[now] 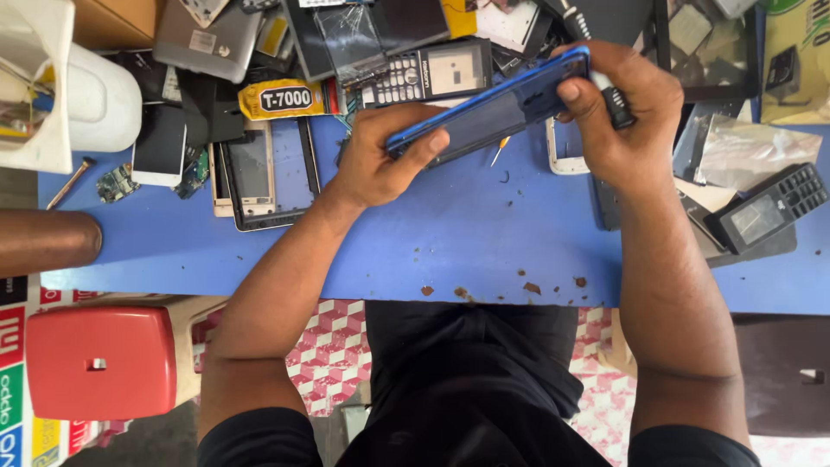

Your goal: The person uses a screwdriver to remove screws from a smartphone back cover, separates the cover from the chassis, and then handles a yellow plastic frame. The work occurs on a cluttered blue workbench with various phone parts and tools.

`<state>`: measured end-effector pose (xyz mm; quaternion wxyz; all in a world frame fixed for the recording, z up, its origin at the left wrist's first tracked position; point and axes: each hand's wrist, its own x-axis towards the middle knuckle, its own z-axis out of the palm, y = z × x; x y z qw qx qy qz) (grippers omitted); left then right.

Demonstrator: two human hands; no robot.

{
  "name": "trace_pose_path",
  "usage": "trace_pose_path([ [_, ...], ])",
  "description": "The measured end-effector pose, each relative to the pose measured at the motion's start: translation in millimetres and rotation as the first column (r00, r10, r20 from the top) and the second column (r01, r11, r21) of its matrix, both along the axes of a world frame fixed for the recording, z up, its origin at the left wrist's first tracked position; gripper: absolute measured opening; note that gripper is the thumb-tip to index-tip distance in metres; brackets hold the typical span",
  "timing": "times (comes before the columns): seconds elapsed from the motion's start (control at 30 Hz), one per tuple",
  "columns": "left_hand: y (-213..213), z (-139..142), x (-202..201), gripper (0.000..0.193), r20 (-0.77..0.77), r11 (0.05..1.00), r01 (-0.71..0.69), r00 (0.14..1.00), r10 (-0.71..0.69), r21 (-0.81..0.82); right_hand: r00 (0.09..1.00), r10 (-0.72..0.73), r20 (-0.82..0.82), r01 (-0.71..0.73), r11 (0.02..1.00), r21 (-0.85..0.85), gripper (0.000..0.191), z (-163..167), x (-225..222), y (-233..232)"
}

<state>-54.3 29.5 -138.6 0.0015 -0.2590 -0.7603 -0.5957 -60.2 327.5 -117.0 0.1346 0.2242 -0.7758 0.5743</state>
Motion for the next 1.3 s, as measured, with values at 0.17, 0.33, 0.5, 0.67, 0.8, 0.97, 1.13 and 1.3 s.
trace_pose_path([
  [0.17,4,14,3,0.02,-0.214,0.997,-0.082,0.973,0.081,0.007,0.998,-0.022,-0.051,0.022,1.0,0.013,0.03,2,1,-7],
  [0.33,8,23,9,0.022,-0.307,0.996,-0.074,0.95,0.057,-0.044,0.999,-0.028,-0.035,0.024,0.996,-0.09,0.032,-5,1,-9],
  [0.5,12,29,12,0.031,-0.425,0.989,-0.149,0.894,0.143,0.02,0.962,-0.178,-0.206,0.196,0.978,0.073,0.027,-15,0,-9],
  [0.67,17,27,13,0.028,-0.333,0.982,-0.14,0.939,0.092,-0.125,0.945,-0.171,-0.279,0.215,0.967,0.135,0.026,-9,2,-19],
  [0.8,18,18,15,0.022,-0.31,0.983,-0.184,0.933,0.183,0.026,0.991,-0.12,-0.064,0.119,0.993,-0.018,0.028,7,8,-26],
  [0.97,17,6,14,0.02,-0.105,0.957,-0.289,0.952,0.287,0.002,0.926,0.266,0.268,-0.098,0.854,-0.511,0.035,14,4,-31],
  [1.13,16,4,10,0.019,-0.038,0.989,-0.148,0.988,0.149,0.03,0.949,0.189,0.252,-0.096,0.935,-0.342,0.024,-2,6,-24],
  [1.3,12,5,9,0.015,0.044,0.994,0.062,0.997,-0.058,-0.089,0.982,0.044,0.186,-0.038,0.999,-0.035,0.02,-2,12,-15],
])
